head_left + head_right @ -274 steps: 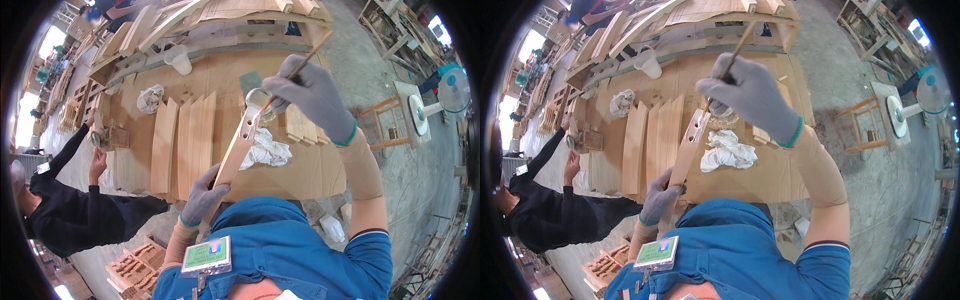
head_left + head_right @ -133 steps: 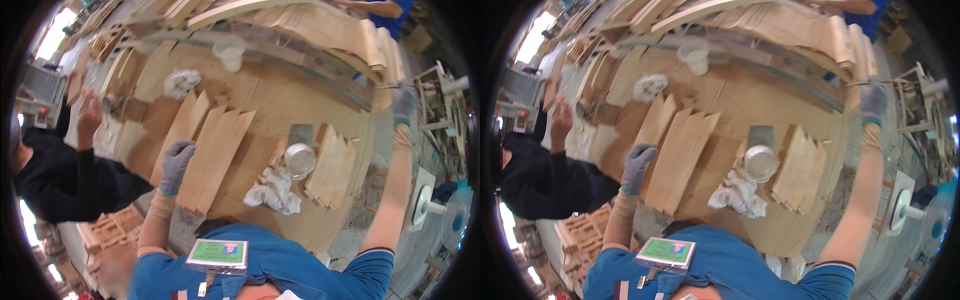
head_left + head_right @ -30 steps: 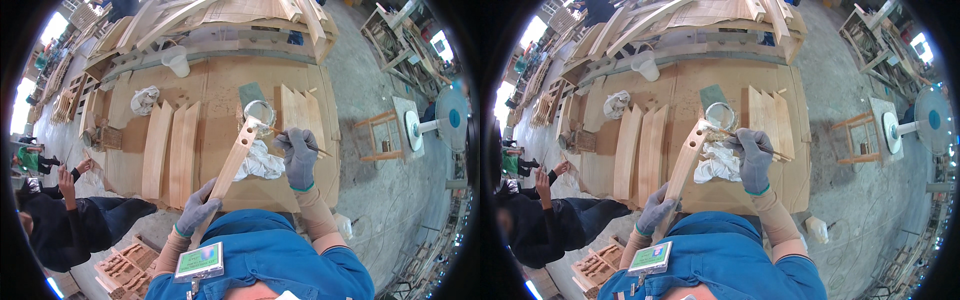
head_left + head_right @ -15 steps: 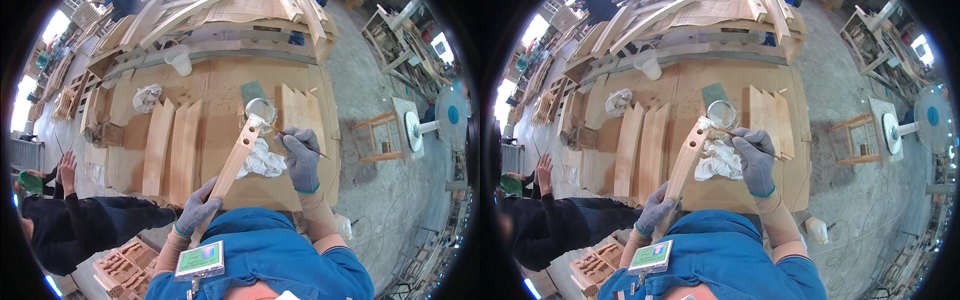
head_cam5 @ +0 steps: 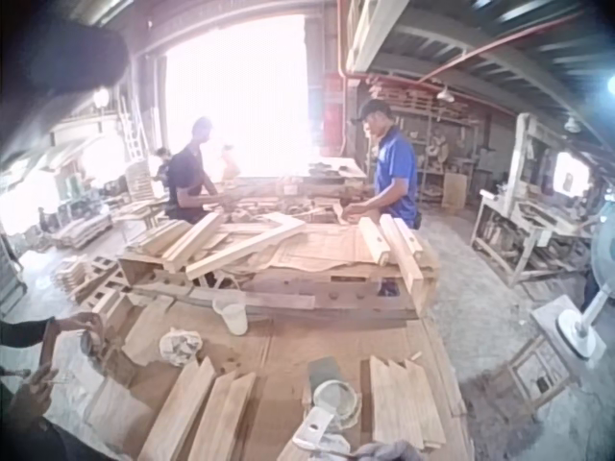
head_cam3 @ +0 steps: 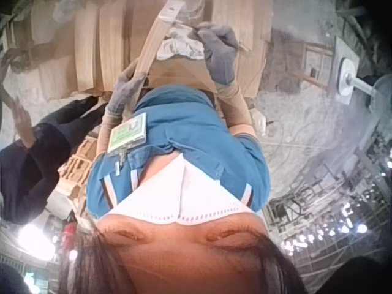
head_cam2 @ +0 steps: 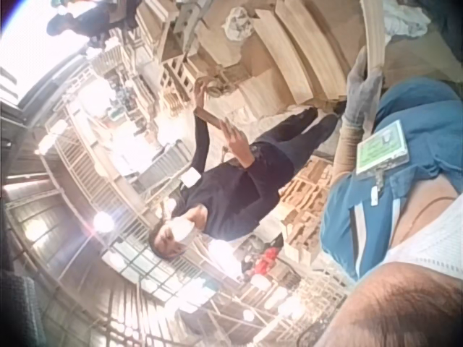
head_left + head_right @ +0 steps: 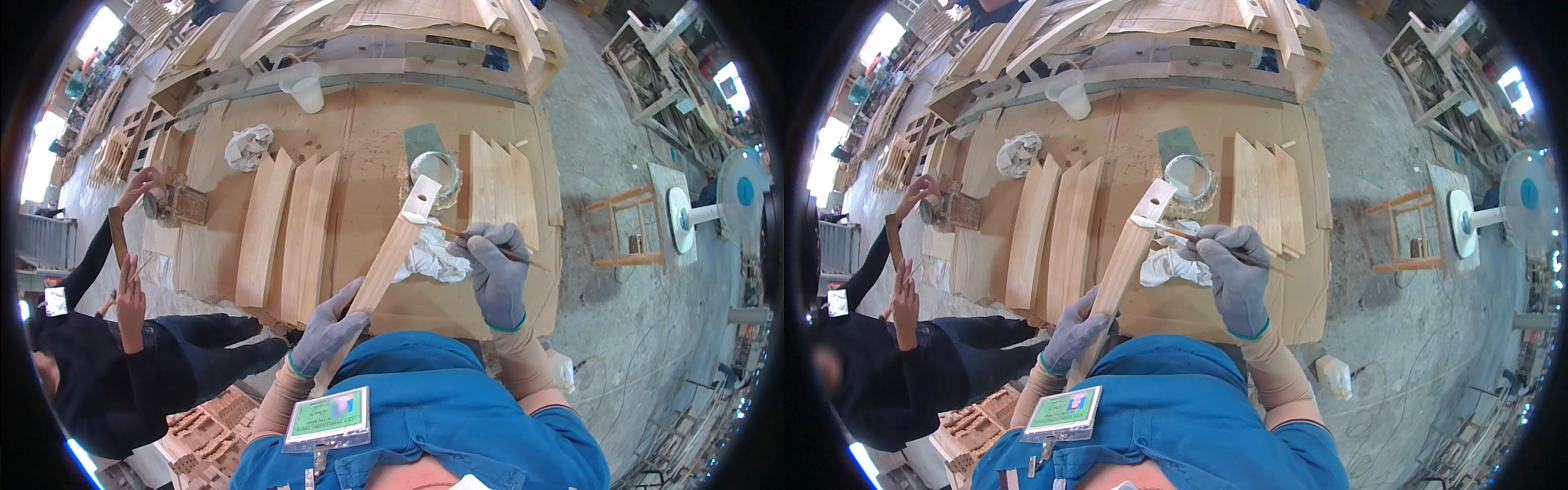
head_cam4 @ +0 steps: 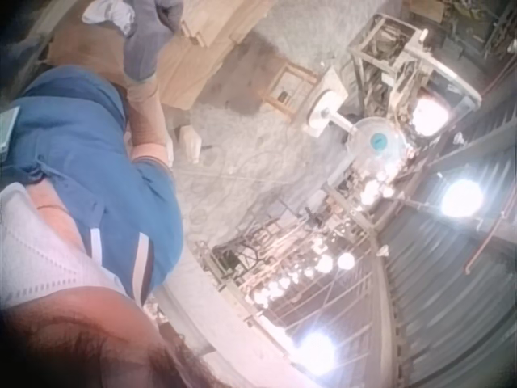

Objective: The person mixes a white liquid in a small cup using a power drill with a mixing attachment. After mixing, the person applies the liquid to small wooden pieces using a brush.

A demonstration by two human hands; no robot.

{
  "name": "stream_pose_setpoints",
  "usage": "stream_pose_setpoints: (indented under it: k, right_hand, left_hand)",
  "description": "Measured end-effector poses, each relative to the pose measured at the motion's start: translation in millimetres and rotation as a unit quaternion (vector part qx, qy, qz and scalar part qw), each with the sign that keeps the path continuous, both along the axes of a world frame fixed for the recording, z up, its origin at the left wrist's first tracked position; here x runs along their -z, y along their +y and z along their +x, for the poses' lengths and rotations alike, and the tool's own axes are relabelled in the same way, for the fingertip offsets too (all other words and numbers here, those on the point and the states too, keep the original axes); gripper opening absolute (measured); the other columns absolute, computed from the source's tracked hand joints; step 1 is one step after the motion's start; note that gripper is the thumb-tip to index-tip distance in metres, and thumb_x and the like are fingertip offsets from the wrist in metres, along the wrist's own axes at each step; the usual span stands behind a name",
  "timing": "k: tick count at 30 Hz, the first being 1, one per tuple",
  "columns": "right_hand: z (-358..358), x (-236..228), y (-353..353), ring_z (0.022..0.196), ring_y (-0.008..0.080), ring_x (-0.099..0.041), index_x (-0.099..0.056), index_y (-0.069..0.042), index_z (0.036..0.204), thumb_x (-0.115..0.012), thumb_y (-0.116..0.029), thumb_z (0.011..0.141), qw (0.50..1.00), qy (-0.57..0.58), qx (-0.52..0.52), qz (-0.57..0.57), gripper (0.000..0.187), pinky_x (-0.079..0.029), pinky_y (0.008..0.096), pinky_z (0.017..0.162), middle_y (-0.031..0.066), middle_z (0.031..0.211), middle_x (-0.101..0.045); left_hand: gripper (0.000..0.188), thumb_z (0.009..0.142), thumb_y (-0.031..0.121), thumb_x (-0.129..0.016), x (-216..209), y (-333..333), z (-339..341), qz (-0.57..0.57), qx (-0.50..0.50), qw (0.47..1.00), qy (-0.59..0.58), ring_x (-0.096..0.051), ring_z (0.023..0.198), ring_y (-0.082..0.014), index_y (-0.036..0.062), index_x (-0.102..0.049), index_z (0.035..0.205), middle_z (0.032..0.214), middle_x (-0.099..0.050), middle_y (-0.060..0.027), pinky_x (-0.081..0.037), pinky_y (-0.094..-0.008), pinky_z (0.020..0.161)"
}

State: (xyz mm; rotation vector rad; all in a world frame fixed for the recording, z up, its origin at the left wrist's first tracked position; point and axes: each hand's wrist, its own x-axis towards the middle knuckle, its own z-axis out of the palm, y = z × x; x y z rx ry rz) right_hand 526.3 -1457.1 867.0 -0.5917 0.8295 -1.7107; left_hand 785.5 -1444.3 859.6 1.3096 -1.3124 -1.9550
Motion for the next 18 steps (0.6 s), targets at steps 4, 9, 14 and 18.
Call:
stream_pose_setpoints:
  k: [4, 9, 14, 18]
  right_hand:
    - [-16.3, -34.1, -18.8, 0.076, 0.0209, -0.067, -0.052, 0.000, 0.086, -0.054, 0.000, 0.091, 0.997, 0.073, 0.020, 0.029, 0.006, -0.060, 0.0328, 0.070, 0.0125, 0.087, -0.062]
    - [-30.2, -99.4, -54.9, 0.066, 0.0119, -0.066, -0.054, -0.003, 0.079, -0.062, -0.010, 0.089, 0.946, 0.303, -0.112, -0.010, 0.015, -0.056, 0.0240, 0.061, 0.0060, 0.070, -0.061]
    - [-20.2, -102.7, -65.3, 0.065, 0.0101, -0.065, -0.054, -0.003, 0.080, -0.063, -0.010, 0.088, 0.838, 0.511, -0.181, -0.063, 0.015, -0.055, 0.0215, 0.059, 0.0055, 0.073, -0.062]
    - [-18.5, -106.2, -65.6, 0.064, 0.0098, -0.065, -0.054, -0.003, 0.079, -0.064, -0.009, 0.088, 0.845, 0.504, -0.177, -0.030, 0.015, -0.055, 0.0211, 0.058, 0.0050, 0.069, -0.062]
  left_hand:
    - [0.058, 0.084, 0.028, -0.057, -0.3, 2.6, -0.8, -0.011, -0.004, 1.000, -0.003, -0.050, 0.092, -0.0098, -0.0027, -0.047, 0.131, 0.102, -0.055, -0.0022, -0.041, -0.0241, 0.085]
    - [0.055, 0.083, 0.025, -0.054, -1.9, 3.7, -1.8, -0.039, 0.010, 0.999, -0.025, -0.048, 0.091, -0.0094, -0.0020, -0.048, 0.131, 0.101, -0.055, -0.0016, -0.040, -0.0229, 0.084]
    - [0.063, 0.081, 0.016, -0.060, 4.6, 4.2, 6.7, -0.023, 0.024, 0.999, -0.012, -0.053, 0.097, -0.0110, -0.0036, -0.040, 0.138, 0.120, -0.055, -0.0073, -0.044, -0.0255, 0.088]
    - [0.064, 0.081, 0.016, -0.061, 2.1, 7.3, 6.7, -0.007, 0.015, 1.000, -0.016, -0.054, 0.096, -0.0109, -0.0045, -0.040, 0.137, 0.119, -0.055, -0.0070, -0.044, -0.0247, 0.088]
